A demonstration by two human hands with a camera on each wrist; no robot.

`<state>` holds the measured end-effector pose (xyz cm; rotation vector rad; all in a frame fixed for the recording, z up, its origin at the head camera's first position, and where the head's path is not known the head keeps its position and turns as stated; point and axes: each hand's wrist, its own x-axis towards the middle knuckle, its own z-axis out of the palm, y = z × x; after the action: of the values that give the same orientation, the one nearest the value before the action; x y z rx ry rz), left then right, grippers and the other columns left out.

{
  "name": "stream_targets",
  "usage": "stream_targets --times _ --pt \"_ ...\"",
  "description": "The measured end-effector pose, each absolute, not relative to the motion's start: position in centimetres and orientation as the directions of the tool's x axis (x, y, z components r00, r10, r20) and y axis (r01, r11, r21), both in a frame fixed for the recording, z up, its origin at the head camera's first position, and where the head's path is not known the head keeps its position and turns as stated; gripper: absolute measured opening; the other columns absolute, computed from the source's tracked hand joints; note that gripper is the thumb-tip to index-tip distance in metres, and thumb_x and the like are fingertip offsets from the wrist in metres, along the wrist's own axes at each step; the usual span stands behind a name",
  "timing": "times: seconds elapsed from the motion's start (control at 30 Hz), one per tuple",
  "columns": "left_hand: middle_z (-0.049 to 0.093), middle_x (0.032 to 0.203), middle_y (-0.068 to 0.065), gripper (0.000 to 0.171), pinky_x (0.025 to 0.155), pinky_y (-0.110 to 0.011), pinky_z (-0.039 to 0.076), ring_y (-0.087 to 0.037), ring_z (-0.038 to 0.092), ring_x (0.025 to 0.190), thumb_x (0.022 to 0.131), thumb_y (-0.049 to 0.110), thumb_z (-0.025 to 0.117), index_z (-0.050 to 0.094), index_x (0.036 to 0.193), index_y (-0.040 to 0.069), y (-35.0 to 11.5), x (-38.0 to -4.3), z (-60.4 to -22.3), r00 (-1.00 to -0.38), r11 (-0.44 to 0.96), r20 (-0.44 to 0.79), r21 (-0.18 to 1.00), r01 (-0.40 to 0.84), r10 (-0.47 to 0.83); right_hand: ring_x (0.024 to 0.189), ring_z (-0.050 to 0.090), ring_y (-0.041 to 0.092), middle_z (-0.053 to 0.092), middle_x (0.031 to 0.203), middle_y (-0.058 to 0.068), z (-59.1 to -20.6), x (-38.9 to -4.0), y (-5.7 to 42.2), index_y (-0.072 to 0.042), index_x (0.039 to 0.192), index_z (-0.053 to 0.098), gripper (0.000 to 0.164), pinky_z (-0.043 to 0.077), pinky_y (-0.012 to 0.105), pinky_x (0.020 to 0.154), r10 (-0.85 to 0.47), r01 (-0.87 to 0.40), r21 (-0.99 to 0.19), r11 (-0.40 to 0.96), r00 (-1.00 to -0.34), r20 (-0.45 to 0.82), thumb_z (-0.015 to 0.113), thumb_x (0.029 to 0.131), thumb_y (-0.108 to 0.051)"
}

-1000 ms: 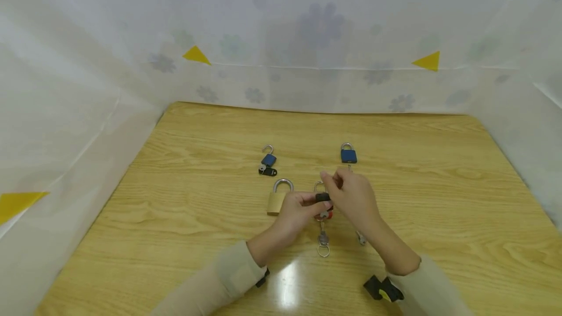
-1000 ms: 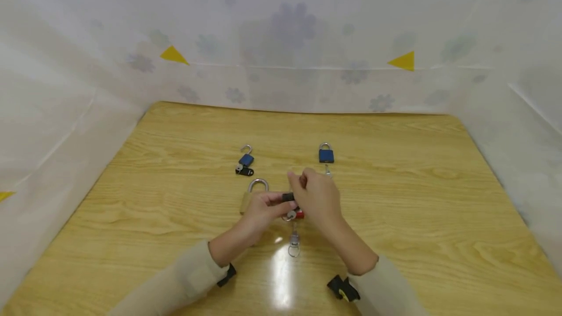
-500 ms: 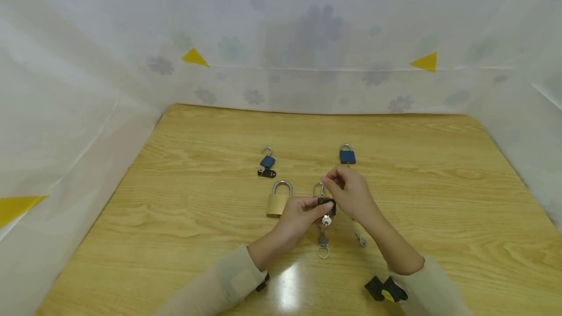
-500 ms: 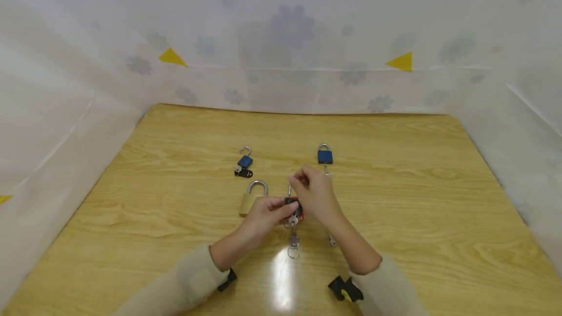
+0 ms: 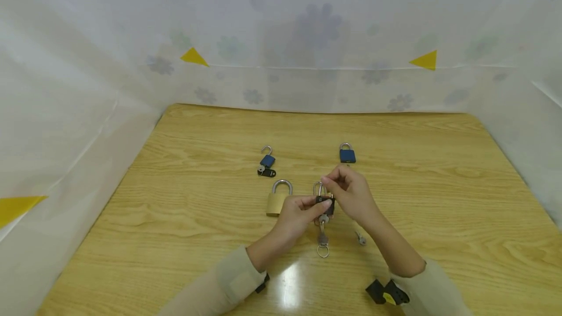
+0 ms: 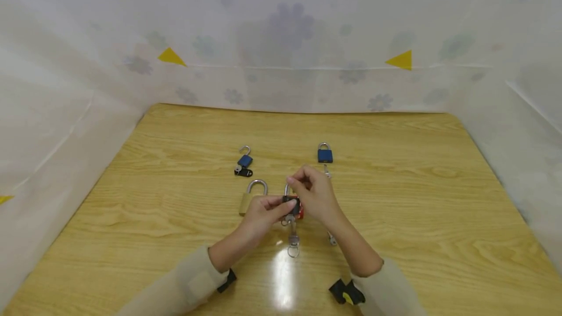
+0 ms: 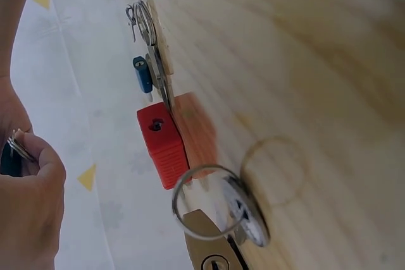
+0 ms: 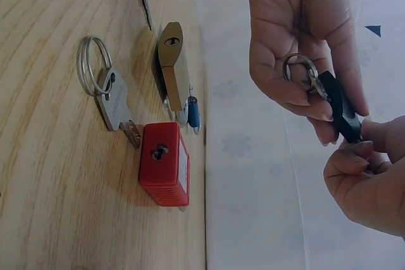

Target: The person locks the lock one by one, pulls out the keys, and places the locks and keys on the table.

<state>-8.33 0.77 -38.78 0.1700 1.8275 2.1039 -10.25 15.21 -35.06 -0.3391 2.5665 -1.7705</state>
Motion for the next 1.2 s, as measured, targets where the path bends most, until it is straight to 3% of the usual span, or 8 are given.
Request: stream_targets --times 0.43,0.67,0.83,1.2 --pt "0.068 0.093 -0.026 0.027 0.066 -0.017 0.054 -0.002 0.063 0.07 0.09 0.011 0.06 0.065 0.099 -0.014 0.9 -8.4 -38.8 -0.941 -0.106 -0.092 0.985 -0.133 0.325 0.057 0.045 0.002 0.055 0.073 0.001 -35.9 -10.1 15.3 0.008 0.079 0.055 0.011 0.04 0.017 0.049 -0.197 -0.262 -0.929 0.262 -0.957 0.214 0.057 0.088 0.003" --pt "0.07 0.088 -0.023 0.025 0.062 -0.016 0.051 -0.003 0.062 0.068 0.089 0.01 0.061 0.066 0.097 -0.013 1.0 -8.5 -38.8 -0.949 -0.119 -0.102 0.983 -0.142 0.298 0.058 0.047 0.002 0.056 0.072 -0.008 -36.5 -10.1 15.4 0.01 0.077 0.054 0.011 0.042 0.016 0.051 -0.203 -0.302 -0.936 0.182 -0.943 0.264 0.056 0.087 0.007" --pt "0.069 0.089 -0.025 0.024 0.065 -0.018 0.054 -0.004 0.063 0.067 0.088 0.008 0.061 0.065 0.097 -0.015 1.0 -8.5 -38.6 -0.96 -0.14 -0.096 0.981 -0.136 0.264 0.059 0.05 0.003 0.058 0.074 -0.005 -36.6 -10.3 15.3 0.007 0.077 0.055 0.012 0.044 0.017 0.051 -0.233 -0.297 -0.943 0.152 -0.938 0.258 0.056 0.088 0.004" --pt "0.07 0.071 -0.015 0.024 0.062 -0.02 0.053 -0.006 0.061 0.061 0.087 0.004 0.061 0.064 0.087 -0.02 1.0 -8.7 -38.9 -0.957 -0.14 -0.103 0.98 -0.145 0.271 0.059 0.051 0.002 0.06 0.077 -0.009 -37.3 -10.6 15.8 0.009 0.077 0.053 0.014 0.043 0.019 0.046 -0.327 -0.306 -0.944 0.126 -0.911 0.251 0.053 0.09 0.003"
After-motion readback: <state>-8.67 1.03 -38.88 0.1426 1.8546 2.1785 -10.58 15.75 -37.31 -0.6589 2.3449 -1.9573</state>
